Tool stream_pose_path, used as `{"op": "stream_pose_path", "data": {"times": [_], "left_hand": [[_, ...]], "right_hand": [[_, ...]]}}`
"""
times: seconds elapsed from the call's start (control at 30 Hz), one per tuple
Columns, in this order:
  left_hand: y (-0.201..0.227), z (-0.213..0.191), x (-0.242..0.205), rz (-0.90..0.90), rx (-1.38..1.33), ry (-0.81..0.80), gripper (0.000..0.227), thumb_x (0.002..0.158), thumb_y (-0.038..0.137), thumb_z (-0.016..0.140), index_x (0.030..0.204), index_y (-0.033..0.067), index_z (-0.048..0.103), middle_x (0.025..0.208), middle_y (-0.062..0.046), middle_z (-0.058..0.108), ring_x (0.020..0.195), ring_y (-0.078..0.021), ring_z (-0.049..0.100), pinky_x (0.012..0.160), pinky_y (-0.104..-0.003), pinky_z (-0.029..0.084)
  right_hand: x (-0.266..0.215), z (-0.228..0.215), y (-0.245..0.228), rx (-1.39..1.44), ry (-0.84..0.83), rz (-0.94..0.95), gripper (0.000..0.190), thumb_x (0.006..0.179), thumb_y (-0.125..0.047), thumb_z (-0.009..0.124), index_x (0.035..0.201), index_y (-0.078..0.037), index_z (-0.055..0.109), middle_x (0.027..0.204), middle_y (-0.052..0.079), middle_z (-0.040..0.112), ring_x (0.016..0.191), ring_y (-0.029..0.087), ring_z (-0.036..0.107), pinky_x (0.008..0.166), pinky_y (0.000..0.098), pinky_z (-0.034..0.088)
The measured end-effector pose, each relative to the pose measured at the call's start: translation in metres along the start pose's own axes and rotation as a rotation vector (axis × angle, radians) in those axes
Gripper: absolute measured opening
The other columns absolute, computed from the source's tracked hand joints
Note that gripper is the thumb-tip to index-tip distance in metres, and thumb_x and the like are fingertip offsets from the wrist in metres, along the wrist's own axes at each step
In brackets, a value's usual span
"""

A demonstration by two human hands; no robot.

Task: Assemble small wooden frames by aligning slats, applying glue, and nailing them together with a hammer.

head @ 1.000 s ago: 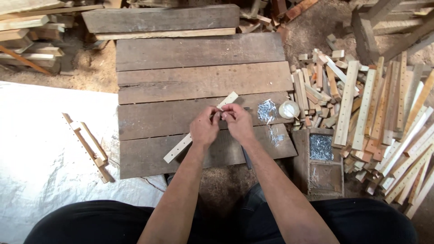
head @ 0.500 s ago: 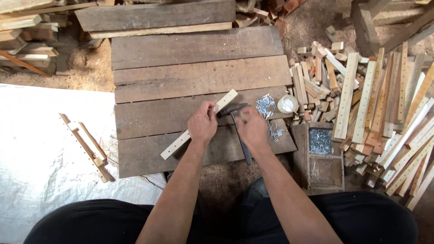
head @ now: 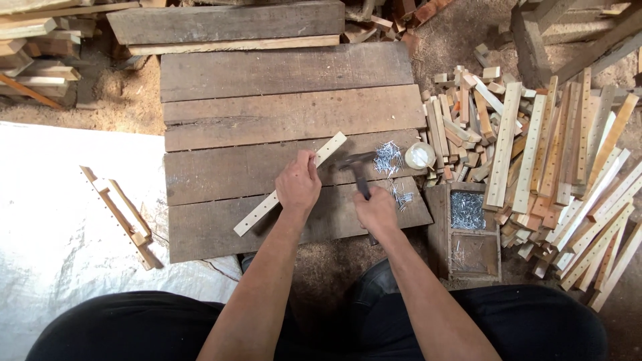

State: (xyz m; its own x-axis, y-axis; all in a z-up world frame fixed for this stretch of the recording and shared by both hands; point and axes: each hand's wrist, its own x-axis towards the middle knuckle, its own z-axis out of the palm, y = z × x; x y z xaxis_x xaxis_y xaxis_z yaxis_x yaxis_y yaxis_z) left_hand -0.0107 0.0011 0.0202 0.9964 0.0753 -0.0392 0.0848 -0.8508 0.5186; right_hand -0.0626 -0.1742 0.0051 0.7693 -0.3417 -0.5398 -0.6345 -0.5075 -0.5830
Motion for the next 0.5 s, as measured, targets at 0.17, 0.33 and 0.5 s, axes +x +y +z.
{"op": "stream_pose_path", "data": {"times": [0.17, 0.33, 0.5], "left_hand": [[-0.016, 0.036, 0.007, 0.106, 0.071, 0.056, 0.012, 0.103, 0.028, 0.046, 0.107, 0.0219, 0.056, 0.089, -0.007, 0.069, 0.089, -0.0303, 0.072, 0.075, -0.047, 0.059], [-0.013, 0.033, 0.005, 0.149, 0.069, 0.082, 0.010, 0.100, 0.026, 0.053, 0.109, 0.0218, 0.057, 0.091, -0.004, 0.067, 0.092, -0.0279, 0.071, 0.074, -0.044, 0.059], [-0.020, 0.044, 0.008, 0.137, 0.064, 0.084, 0.012, 0.099, 0.027, 0.055, 0.108, 0.0208, 0.059, 0.092, -0.003, 0.067, 0.092, -0.0265, 0.070, 0.075, -0.044, 0.060]], "right_hand": [[-0.071, -0.035, -0.059, -0.005, 0.169, -0.255, 0.028, 0.095, -0.023, 0.058, 0.110, 0.001, 0.063, 0.079, 0.025, 0.066, 0.075, 0.041, 0.066, 0.065, 0.0499, 0.050], [-0.090, -0.041, -0.069, 0.021, 0.022, -0.522, 0.046, 0.103, -0.005, 0.048, 0.148, -0.012, 0.043, 0.078, 0.021, 0.068, 0.062, 0.029, 0.068, 0.057, 0.0365, 0.057], [-0.075, -0.016, -0.055, 0.080, -0.001, -0.570, 0.050, 0.105, -0.017, 0.049, 0.155, -0.012, 0.042, 0.139, 0.027, 0.058, 0.112, 0.047, 0.065, 0.074, 0.0513, 0.060]]}}
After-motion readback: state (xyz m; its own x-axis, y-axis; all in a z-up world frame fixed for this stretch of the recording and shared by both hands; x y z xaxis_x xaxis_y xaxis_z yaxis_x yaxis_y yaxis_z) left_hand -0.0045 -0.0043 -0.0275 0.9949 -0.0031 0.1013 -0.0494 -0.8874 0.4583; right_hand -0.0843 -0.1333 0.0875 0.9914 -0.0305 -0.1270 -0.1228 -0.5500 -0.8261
